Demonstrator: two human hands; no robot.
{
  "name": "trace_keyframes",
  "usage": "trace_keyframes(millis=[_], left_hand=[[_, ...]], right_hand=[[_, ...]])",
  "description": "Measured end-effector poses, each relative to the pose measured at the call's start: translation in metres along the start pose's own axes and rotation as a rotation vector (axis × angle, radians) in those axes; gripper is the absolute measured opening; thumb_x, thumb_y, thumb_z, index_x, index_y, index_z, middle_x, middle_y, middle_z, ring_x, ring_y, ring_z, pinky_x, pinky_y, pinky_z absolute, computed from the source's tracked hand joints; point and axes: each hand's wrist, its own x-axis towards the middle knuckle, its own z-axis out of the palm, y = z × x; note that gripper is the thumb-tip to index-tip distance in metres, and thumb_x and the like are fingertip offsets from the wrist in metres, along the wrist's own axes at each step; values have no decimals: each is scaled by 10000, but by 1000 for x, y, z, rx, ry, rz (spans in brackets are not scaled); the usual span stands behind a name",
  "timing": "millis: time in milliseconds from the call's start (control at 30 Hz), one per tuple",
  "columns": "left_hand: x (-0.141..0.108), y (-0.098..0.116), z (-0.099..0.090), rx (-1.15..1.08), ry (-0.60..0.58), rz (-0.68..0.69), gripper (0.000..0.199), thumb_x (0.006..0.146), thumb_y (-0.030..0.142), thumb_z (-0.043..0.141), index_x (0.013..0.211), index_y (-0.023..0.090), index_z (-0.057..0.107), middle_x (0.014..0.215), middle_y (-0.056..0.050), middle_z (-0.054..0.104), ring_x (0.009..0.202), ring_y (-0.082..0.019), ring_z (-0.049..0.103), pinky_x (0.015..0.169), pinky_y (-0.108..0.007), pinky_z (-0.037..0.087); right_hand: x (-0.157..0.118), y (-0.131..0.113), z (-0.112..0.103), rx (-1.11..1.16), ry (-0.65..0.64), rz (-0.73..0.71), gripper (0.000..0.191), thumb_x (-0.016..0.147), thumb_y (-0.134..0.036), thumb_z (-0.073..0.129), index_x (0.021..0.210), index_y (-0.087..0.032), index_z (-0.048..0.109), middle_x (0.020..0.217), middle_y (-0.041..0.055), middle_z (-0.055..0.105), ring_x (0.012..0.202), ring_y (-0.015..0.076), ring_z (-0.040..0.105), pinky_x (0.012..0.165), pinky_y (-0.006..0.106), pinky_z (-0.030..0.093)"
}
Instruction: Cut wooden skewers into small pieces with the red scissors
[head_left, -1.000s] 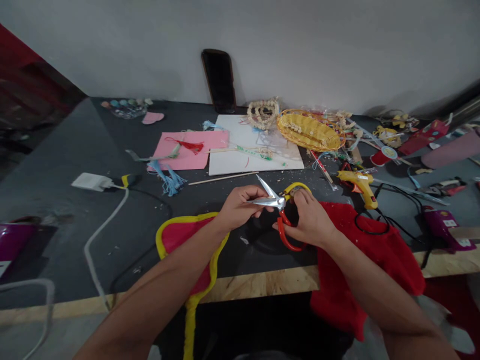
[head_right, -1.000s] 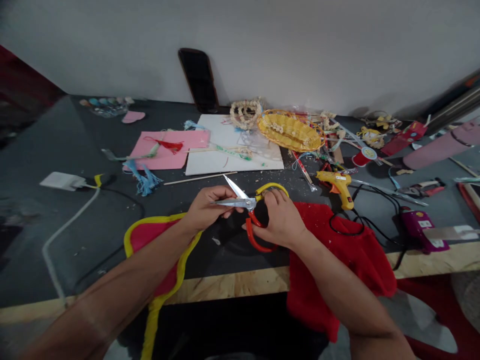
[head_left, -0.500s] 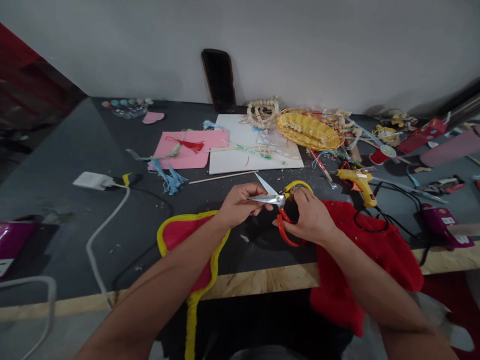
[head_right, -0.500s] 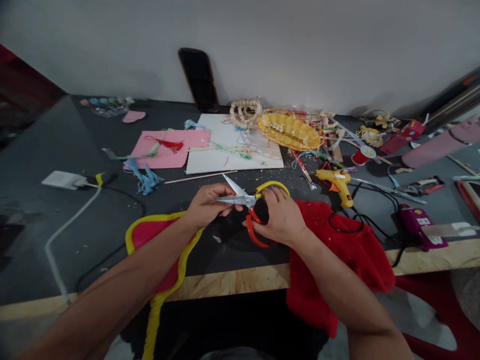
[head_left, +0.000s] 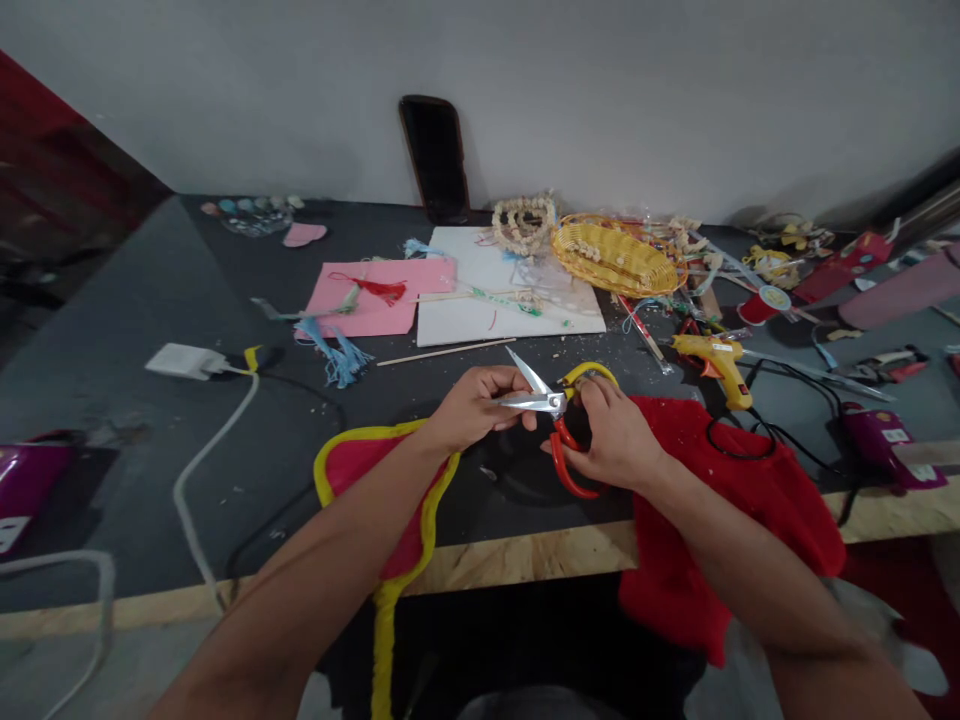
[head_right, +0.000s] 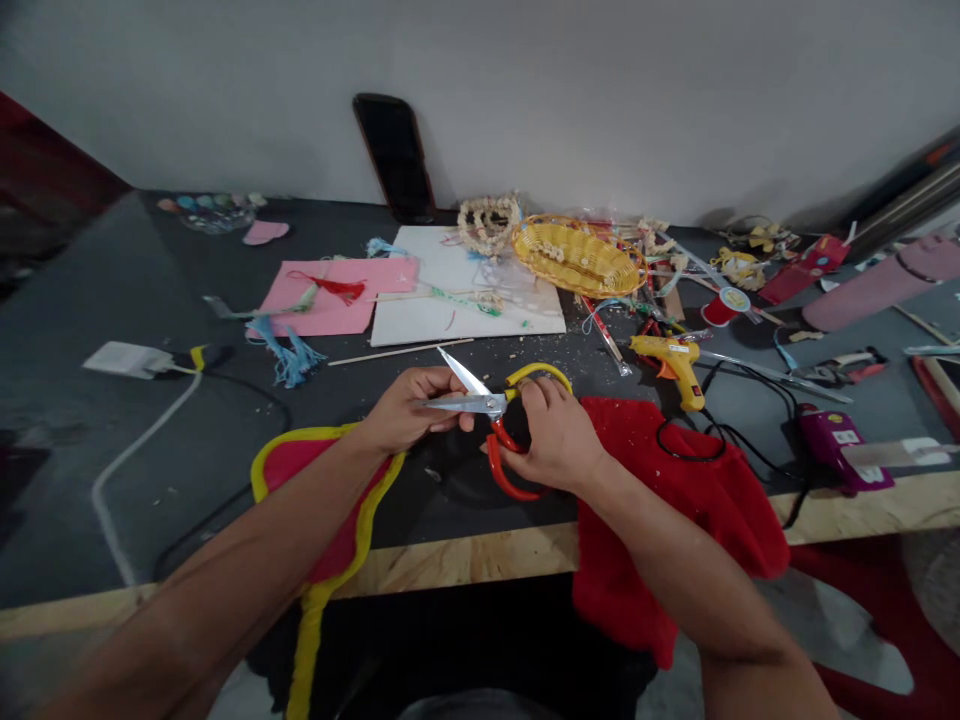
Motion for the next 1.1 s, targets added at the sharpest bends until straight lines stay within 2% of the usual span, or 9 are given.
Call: trace_keyframes(millis=[167,300,500,733,867,1100], left_hand=[[1,-2,7,13,122,88,272,701,364,750,729,127,621,627,-38,680,406,-35,426,402,-172,302],[2,-3,11,50,217,172,241,704,341,755,750,146,621,619,7,648,428,-42,472,430,-171,358],[2,-4,8,28,179,125,187,681,271,751,741,142,630,651,-20,692,410,-41,456,423,-178,348],[0,3,8,75,116,60,172,706,270,717,682,124,629,580,-30,673,396,-34,413,407,-174,289],[2,0,6,33,114,66,117,638,188,722,682,125,633,561,-22,671,393,-32,401,407,-171,289],[2,-2,10,32,178,142,218,707,314,736,741,135,615,634,-25,689,401,-38,439,405,-172,323]], right_hand=[[0,-3,-2,19,-3,80,556,786,-577,576,1114,-140,475,986,160,617,986,340,603,805,489,540],[2,-2,-2,27,26,113,501,789,-585,560,1052,-168,472,927,135,611,923,324,617,767,488,544],[2,2,-2,1,27,23,571,761,-568,612,1118,-155,444,1034,162,583,1047,352,569,857,516,513],[2,5,-2,20,-13,-22,619,736,-579,637,1124,-137,443,1058,170,568,1034,354,546,900,527,493],[2,3,0,27,-22,17,590,768,-570,608,1137,-138,450,1062,178,581,1030,348,560,880,517,504],[0,-6,-6,21,-45,140,580,768,-614,587,1082,-138,480,966,152,626,950,327,617,776,454,533]])
